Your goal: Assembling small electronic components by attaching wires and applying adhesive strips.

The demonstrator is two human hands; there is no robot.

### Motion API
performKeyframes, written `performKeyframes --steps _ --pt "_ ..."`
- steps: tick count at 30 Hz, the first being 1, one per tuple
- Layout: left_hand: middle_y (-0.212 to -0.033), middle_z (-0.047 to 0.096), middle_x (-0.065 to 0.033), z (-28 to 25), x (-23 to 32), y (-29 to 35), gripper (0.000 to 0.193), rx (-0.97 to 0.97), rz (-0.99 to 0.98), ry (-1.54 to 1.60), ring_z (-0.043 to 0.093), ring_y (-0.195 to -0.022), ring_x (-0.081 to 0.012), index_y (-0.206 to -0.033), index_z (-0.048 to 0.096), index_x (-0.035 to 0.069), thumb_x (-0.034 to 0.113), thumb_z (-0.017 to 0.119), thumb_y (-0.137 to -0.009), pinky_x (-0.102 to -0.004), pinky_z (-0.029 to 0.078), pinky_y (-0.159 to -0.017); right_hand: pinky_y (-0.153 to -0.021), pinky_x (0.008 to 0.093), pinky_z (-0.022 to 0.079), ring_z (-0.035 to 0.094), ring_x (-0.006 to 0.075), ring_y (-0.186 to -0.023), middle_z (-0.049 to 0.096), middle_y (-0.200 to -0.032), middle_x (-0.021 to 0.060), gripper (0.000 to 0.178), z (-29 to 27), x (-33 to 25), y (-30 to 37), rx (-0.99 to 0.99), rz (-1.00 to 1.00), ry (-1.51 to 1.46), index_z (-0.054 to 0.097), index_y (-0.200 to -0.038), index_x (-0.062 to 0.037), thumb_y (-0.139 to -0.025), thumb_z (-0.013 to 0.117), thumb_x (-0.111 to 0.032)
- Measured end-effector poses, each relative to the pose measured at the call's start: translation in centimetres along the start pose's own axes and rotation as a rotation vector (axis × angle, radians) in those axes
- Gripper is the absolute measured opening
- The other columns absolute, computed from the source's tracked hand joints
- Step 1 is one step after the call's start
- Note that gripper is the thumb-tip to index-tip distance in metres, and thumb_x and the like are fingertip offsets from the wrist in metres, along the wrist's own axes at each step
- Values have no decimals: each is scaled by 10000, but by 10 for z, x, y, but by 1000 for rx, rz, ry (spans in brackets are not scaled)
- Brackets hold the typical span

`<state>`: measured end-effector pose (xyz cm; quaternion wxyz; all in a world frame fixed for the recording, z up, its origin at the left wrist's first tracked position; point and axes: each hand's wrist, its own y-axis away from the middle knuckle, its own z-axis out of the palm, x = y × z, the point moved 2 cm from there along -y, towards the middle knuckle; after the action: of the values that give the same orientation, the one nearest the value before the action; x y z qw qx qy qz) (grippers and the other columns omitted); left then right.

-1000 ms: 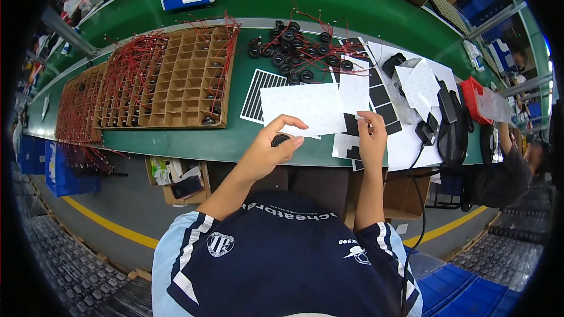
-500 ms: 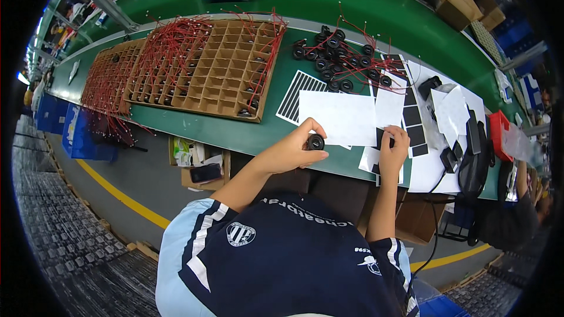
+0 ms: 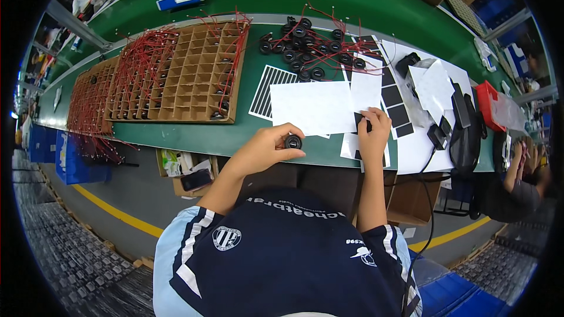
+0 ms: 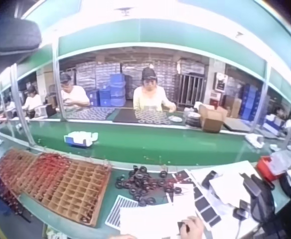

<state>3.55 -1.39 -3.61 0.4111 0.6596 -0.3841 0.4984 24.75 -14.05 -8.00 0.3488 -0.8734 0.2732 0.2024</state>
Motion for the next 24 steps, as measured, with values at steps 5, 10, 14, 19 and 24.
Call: performKeyframes --steps 5,10,14,19,24 --pt "-781 455 49 2 3 -3 256 38 -4 168 380 -617 5 -1002 513 31 19 594 -760 -145 302 -515 -798 357 353 452 269 -884 509 -943 98 131 0 2 -1 -18 2 -22 570 -789 -28 -661 541 -15" --pt "-832 480 19 0 2 -2 317 50 70 387 413 -702 -17 -1051 465 42 53 603 -765 -163 346 -587 -801 367 340 442 277 -886 494 -934 95 146 3 -1 -4 -40 7 4 542 -795 -44 -651 532 -21" --pt "-814 489 18 -10 14 12 324 99 40 427 424 -690 -29 -1018 431 48 47 616 -752 -169 343 -574 -801 374 334 440 287 -890 491 -924 105 145 0 1 -3 -44 11 32 531 -794 -39 -649 523 -29" --pt "-762 519 10 -44 28 59 303 -94 -179 29 475 -665 -45 -973 482 42 113 645 -727 -180 400 -576 -771 337 347 446 268 -855 503 -895 104 143 2 1 -3 -29 9 30 532 -777 -33 -635 518 -16" --pt "-839 536 -33 -108 60 106 350 418 -194 -406 519 -635 -61 -981 509 45 1 603 -647 -212 419 -540 -788 352 331 439 267 -864 497 -908 91 125 1 -2 -5 -53 35 14 527 -775 -37 -652 523 -18"
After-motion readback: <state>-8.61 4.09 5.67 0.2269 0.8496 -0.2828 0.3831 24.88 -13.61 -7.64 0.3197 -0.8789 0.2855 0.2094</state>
